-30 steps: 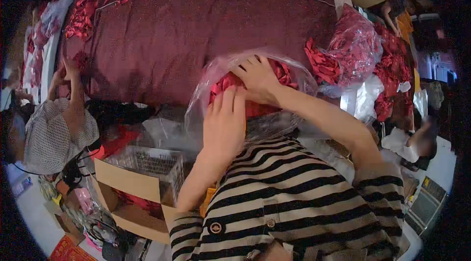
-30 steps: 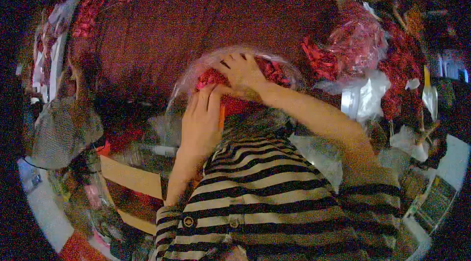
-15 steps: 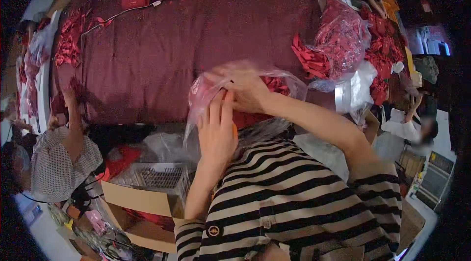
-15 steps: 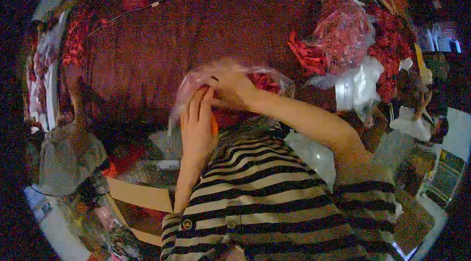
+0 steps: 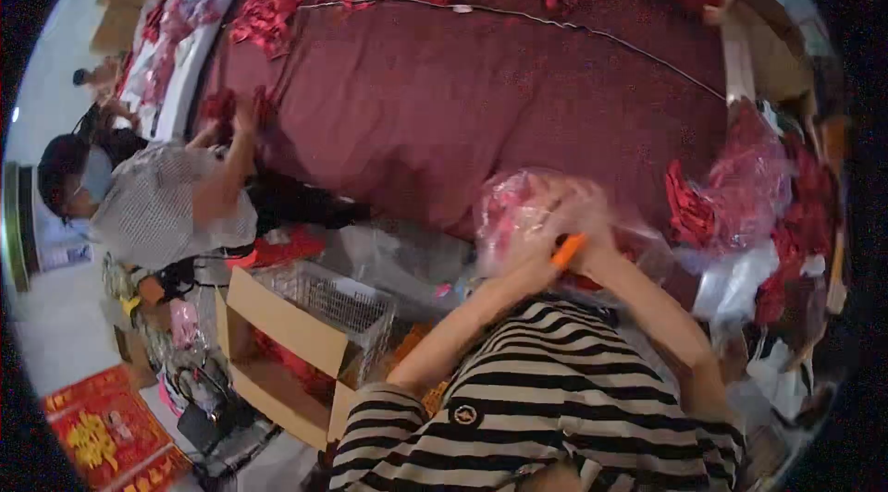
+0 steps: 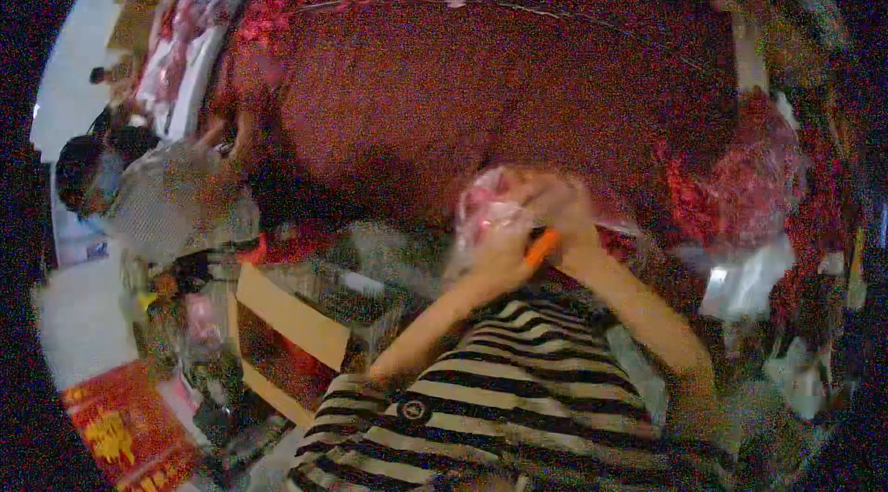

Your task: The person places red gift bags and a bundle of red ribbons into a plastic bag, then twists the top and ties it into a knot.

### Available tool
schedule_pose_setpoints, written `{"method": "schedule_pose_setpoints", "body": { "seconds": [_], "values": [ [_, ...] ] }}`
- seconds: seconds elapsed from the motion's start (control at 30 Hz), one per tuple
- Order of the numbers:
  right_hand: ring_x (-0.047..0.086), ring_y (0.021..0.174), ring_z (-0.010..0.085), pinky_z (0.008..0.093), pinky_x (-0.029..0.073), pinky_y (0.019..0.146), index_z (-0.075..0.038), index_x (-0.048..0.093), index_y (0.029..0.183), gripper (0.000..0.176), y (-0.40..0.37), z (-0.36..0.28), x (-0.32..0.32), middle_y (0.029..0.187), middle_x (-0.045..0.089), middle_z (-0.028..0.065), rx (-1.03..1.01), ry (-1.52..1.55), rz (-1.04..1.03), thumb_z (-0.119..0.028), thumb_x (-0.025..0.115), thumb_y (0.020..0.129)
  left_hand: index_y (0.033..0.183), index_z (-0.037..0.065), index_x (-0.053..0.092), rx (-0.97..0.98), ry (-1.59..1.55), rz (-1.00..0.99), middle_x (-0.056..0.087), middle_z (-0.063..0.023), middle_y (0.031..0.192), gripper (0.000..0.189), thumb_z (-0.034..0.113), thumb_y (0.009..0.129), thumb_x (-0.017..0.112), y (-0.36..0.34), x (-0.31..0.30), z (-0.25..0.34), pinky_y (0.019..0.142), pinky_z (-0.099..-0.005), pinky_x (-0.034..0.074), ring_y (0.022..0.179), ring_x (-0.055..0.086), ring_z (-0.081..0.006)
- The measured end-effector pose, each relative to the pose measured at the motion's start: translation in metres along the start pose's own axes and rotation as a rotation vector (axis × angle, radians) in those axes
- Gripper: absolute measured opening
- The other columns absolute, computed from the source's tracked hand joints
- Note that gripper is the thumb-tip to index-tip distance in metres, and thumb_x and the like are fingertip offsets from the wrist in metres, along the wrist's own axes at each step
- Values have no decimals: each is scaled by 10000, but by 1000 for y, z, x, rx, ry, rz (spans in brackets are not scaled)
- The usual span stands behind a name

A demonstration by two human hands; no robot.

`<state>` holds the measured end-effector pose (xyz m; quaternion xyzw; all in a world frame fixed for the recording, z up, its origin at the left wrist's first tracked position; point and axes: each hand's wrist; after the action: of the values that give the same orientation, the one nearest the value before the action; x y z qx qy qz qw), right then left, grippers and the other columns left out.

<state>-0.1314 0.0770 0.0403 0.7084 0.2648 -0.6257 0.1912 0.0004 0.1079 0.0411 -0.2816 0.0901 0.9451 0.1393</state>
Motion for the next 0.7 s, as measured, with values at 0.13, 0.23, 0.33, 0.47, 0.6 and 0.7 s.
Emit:
{"method": "schedule_pose_setpoints", "body": {
  "seconds": [0.13, 0.23, 0.33, 0.47, 0.6, 0.7],
  "values": [
    [348, 1296, 315, 550, 235, 1068, -154, 380, 1394, 639, -2, 9, 16, 1395, 418, 78, 133, 176, -79, -450, 488, 838, 1390, 110, 365, -14, 81, 25, 366, -157, 1418, 609, 440, 899, 506, -4, 11, -7, 1108, -486, 185, 1321, 312, -344],
    [341, 1294, 342, 549, 245, 1066, -129, 395, 1380, 620, -32, 43, 116, 1403, 402, 84, 96, -22, -176, -429, 482, 845, 1406, 95, 345, 37, 47, 9, 366, -162, 1416, 637, 408, 886, 539, 0, 13, -12, 1094, -462, 241, 1305, 339, -343],
    [436, 1192, 285, 484, 326, 1009, -124, 484, 1260, 485, -29, 40, 98, 1285, 483, 84, 49, -135, -37, -348, 502, 830, 1388, 92, 371, 51, 3, 13, 380, -161, 1405, 610, 378, 880, 550, 8, 5, -10, 1081, -449, 276, 1305, 342, -347],
    [537, 1073, 259, 428, 389, 949, -110, 563, 1139, 353, 0, 22, 25, 1161, 569, 87, -3, 117, 139, -243, 562, 812, 1358, 91, 411, 63, -59, 70, 397, -160, 1389, 552, 327, 880, 553, 7, 2, -12, 1088, -450, 273, 1303, 344, -348],
    [471, 1126, 298, 446, 367, 908, -111, 504, 1225, 571, -3, 21, 23, 1229, 515, 110, -1, 235, 143, -298, 666, 711, 1287, 97, 488, 54, 281, 66, 451, -151, 1346, 483, 159, 810, 535, 8, -21, -11, 1114, -475, 218, 1287, 361, -357],
    [452, 1141, 323, 474, 360, 914, -69, 465, 1258, 678, 24, -1, -35, 1232, 498, 154, 216, 357, -12, -323, 690, 672, 1307, 100, 478, -97, -164, 192, 455, -125, 1362, 501, 143, 809, 511, 16, -20, -10, 1087, -524, 212, 1270, 394, -321]
  ]
}}
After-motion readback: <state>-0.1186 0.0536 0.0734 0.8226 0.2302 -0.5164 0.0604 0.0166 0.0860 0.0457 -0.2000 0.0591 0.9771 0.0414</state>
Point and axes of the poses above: each hand's wrist, its own y-axis towards the middle knuckle, its own x-axis out of the palm, z = x × y
